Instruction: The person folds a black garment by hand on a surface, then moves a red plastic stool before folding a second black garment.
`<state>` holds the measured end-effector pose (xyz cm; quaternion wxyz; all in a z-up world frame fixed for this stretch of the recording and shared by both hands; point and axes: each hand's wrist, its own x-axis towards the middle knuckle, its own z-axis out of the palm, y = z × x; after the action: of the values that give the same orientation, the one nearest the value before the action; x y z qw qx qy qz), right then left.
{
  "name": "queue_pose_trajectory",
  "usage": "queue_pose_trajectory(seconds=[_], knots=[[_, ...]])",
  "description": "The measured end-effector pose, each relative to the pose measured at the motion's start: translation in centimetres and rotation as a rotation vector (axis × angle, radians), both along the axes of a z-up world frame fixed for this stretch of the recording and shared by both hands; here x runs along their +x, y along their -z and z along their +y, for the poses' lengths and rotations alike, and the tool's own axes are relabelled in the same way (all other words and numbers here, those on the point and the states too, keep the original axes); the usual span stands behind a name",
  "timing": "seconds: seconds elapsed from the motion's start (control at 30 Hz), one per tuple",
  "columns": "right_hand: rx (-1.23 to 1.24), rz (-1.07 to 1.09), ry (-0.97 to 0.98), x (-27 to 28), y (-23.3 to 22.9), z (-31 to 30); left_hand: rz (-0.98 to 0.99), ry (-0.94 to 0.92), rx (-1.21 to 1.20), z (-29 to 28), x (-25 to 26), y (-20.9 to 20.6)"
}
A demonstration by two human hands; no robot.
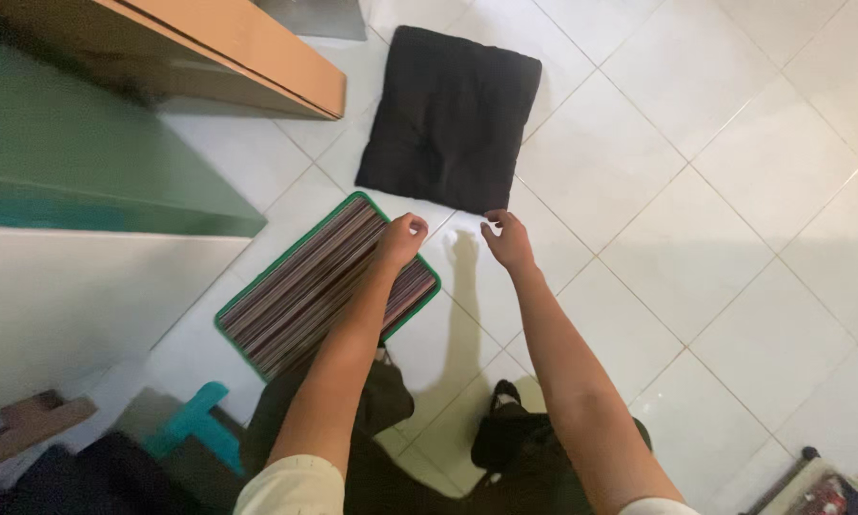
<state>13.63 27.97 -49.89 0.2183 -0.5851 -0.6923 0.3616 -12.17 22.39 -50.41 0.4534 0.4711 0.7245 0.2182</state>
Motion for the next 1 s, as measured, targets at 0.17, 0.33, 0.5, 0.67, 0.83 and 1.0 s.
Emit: queue_pose_trajectory(seconds=[0.17,0.33,0.5,0.67,0.83,1.0], knots=[[-0.033,-0.076,0.019,1.5,10.0,1.9,0.0,-0.043,-0.026,1.7,1.6,9.8],[0.005,-0.038,-0.003,2.5,18.0,3.9,-0.067,-0.123,-0.095,3.4,2.3,18.0],[-0.11,-0.157,0.066,3.0,22.2,5.8,-0.036,-0.18,0.036,6.1,2.5,26.7],[0.013,-0.249,0.108,3.8,28.1,7.6,-0.281,-0.35,-0.148,8.4,2.4,32.0],[-0.004,-0.052,0.241,4.4,31.9,8.8,-0.591,-0.598,-0.193,9.6,3.3,33.6],[-0.164,-0.333,0.276,3.6,33.2,9.2,-0.955,-1.039,-0.147,11.1,3.2,33.5]])
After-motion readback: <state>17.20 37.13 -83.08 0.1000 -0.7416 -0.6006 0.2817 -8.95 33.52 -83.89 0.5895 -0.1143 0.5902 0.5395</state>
